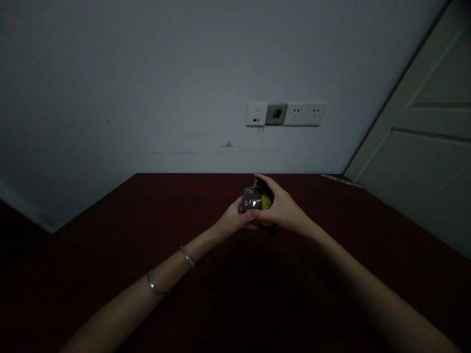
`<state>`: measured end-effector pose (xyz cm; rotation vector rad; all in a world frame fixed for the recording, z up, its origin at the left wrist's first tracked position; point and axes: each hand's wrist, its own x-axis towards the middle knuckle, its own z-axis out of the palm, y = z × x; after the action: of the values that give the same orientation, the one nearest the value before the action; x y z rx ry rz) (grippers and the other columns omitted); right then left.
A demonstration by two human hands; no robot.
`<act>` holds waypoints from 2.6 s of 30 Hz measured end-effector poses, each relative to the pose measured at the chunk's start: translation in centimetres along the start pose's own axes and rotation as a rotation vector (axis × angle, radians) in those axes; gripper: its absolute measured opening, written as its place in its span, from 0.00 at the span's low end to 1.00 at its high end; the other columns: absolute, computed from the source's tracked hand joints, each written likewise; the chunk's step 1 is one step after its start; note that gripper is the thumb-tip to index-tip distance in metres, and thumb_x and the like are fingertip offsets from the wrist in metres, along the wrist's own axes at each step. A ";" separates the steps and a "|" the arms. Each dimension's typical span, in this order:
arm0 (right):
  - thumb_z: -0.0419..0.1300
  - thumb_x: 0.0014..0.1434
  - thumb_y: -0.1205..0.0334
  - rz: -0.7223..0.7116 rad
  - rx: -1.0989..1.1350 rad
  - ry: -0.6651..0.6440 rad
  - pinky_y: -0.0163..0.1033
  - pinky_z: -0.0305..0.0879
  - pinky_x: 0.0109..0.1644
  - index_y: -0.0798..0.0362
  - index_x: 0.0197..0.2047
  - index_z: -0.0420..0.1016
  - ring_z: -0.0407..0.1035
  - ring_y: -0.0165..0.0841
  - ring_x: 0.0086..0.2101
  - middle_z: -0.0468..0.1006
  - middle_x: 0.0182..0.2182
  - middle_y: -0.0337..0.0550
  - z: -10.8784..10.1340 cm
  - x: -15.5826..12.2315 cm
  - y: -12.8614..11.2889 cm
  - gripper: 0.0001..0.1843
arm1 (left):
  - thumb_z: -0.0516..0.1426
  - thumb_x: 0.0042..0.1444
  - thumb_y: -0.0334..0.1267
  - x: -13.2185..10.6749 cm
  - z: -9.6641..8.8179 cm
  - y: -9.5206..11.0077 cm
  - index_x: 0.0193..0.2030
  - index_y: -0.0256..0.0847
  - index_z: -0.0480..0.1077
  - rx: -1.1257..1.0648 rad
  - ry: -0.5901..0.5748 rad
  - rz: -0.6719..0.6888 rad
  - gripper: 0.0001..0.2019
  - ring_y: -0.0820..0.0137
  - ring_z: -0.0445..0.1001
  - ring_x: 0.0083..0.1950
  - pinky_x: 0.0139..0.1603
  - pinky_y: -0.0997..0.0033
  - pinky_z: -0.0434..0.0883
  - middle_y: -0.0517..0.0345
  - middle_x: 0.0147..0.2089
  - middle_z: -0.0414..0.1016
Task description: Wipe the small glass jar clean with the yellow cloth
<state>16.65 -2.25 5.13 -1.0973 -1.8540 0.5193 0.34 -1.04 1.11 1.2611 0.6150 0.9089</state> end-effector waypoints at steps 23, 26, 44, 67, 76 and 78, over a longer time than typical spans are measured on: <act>0.60 0.56 0.46 -0.025 -0.099 -0.082 0.54 0.58 0.61 0.51 0.62 0.61 0.63 0.46 0.57 0.68 0.59 0.53 -1.4 -0.6 -2.2 0.34 | 0.70 0.35 0.35 -0.7 0.8 0.2 0.58 0.37 0.58 0.257 0.077 0.340 0.42 0.53 0.73 0.55 0.56 0.51 0.70 0.41 0.54 0.72; 0.56 0.60 0.47 -0.061 -0.088 -0.036 0.53 0.61 0.59 0.49 0.59 0.65 0.67 0.44 0.53 0.72 0.55 0.50 -1.4 -0.5 -2.1 0.27 | 0.70 0.35 0.36 -0.8 0.9 0.3 0.58 0.38 0.58 0.225 0.080 0.345 0.42 0.53 0.72 0.56 0.57 0.51 0.69 0.41 0.56 0.71; 0.54 0.62 0.48 0.014 0.215 -0.034 0.46 0.70 0.48 0.51 0.53 0.74 0.73 0.40 0.43 0.79 0.45 0.46 -3.7 0.4 -0.9 0.22 | 0.70 0.34 0.37 -1.3 1.3 1.0 0.58 0.37 0.57 0.222 0.113 0.367 0.43 0.53 0.71 0.57 0.57 0.52 0.70 0.43 0.53 0.72; 0.67 0.50 0.55 -0.103 0.085 -0.198 0.48 0.72 0.50 0.47 0.42 0.80 0.76 0.41 0.42 0.82 0.42 0.41 -5.9 -0.3 -3.1 0.14 | 0.71 0.34 0.36 -2.0 0.2 0.7 0.61 0.38 0.55 0.271 0.095 0.381 0.46 0.52 0.70 0.57 0.56 0.54 0.71 0.42 0.55 0.70; 0.64 0.55 0.55 -0.141 -0.021 -0.147 0.48 0.70 0.52 0.48 0.45 0.79 0.75 0.41 0.44 0.81 0.44 0.41 -5.3 -0.1 -3.2 0.14 | 0.71 0.34 0.36 -1.9 0.4 0.6 0.60 0.39 0.55 0.273 0.068 0.401 0.45 0.53 0.70 0.57 0.55 0.55 0.71 0.42 0.57 0.68; 0.64 0.55 0.56 -0.143 -0.016 -0.147 0.47 0.70 0.51 0.48 0.44 0.79 0.75 0.41 0.44 0.81 0.44 0.41 -5.0 -0.1 -3.4 0.14 | 0.71 0.35 0.36 -1.8 0.5 0.6 0.60 0.39 0.55 0.277 0.072 0.417 0.44 0.53 0.70 0.57 0.56 0.54 0.71 0.42 0.57 0.68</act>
<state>19.35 -4.53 10.03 -0.9492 -2.0505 0.5139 -0.34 -2.80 1.62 1.6489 0.5566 1.2479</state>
